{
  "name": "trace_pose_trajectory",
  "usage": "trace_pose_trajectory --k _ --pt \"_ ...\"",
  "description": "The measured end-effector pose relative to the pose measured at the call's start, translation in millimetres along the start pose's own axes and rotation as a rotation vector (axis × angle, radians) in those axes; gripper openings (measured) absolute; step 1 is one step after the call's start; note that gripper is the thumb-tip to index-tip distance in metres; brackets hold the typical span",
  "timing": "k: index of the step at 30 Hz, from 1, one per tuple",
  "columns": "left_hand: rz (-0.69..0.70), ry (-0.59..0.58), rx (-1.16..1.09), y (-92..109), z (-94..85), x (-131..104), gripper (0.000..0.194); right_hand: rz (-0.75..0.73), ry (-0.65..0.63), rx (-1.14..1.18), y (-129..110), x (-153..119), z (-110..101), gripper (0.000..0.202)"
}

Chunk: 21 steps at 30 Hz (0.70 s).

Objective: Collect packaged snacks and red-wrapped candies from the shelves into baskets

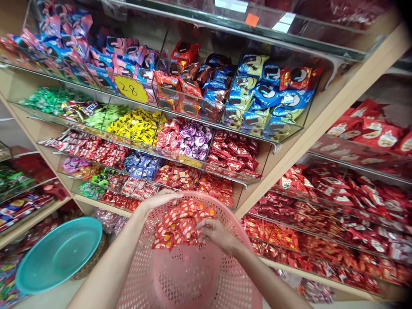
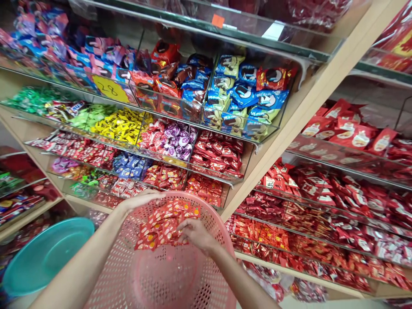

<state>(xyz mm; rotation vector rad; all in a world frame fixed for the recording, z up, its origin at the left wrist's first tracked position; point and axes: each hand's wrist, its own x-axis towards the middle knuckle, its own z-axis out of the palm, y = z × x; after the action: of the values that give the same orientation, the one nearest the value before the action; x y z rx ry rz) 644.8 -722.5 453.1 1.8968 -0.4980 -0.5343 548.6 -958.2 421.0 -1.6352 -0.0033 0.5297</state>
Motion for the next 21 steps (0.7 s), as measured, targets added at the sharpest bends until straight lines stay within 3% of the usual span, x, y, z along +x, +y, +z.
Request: trace_pose_trajectory --k 7,21 --pt "-0.003 0.065 0.040 -3.5 1.0 1.2 0.042 0.090 0.099 0.195 23.6 16.7 21.5 0.023" --pt "-0.016 0.092 0.059 4.3 -3.6 -10.0 0.040 0.258 0.254 0.430 30.1 12.3 9.9 0.011"
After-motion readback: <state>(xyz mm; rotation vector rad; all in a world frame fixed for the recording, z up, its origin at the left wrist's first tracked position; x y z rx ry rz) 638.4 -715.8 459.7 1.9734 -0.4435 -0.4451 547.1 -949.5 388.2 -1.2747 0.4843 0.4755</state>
